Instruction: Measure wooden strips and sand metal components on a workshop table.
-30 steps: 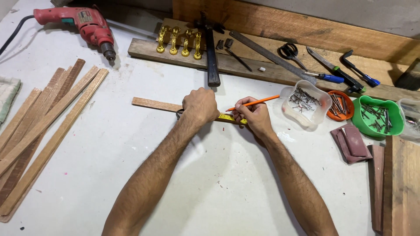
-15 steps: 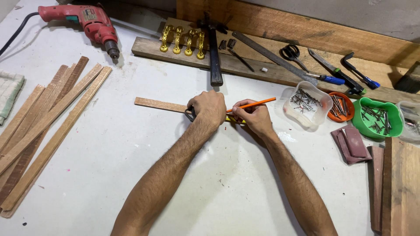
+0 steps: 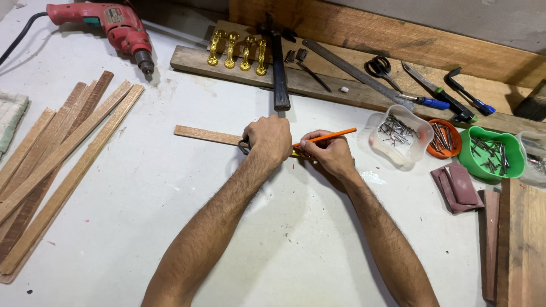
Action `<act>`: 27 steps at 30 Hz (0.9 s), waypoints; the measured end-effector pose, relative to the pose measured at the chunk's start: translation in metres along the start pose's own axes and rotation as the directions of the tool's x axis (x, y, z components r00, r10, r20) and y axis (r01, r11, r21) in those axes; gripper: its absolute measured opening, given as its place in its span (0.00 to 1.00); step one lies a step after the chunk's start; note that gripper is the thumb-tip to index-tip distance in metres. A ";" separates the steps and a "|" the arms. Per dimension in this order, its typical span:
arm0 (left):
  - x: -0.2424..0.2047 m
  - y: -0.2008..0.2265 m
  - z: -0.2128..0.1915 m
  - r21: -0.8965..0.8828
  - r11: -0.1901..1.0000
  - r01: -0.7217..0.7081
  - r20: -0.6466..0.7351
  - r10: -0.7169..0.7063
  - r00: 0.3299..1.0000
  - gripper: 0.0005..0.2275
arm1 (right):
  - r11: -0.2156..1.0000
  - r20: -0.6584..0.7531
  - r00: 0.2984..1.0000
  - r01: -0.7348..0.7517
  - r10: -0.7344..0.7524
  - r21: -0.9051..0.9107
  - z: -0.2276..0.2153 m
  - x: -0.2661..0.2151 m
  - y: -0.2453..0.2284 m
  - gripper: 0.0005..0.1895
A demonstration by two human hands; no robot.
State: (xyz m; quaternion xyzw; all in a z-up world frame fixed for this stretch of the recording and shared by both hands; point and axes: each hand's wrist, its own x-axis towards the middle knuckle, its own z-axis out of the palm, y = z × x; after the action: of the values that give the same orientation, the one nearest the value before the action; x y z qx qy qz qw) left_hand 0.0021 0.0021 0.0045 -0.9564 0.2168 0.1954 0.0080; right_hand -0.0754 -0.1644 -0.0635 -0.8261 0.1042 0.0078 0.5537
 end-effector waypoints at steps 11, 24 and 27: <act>0.001 0.000 0.002 -0.002 1.000 -0.001 -0.008 0.001 1.000 0.17 | 1.000 0.018 1.000 -0.022 0.022 0.010 0.001 -0.001 0.000 0.11; 0.001 -0.001 0.001 0.006 1.000 -0.005 -0.004 0.005 1.000 0.17 | 1.000 0.021 1.000 0.000 0.000 0.008 0.000 -0.001 0.002 0.11; 0.004 -0.002 0.004 0.006 1.000 -0.013 -0.007 0.013 1.000 0.16 | 0.997 0.026 0.997 -0.075 0.076 -0.018 -0.001 0.000 0.000 0.11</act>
State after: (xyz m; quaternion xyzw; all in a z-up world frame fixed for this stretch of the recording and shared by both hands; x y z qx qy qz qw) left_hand 0.0049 0.0022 -0.0013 -0.9557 0.2234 0.1915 0.0089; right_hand -0.0759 -0.1651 -0.0627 -0.8262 0.1279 0.0407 0.5472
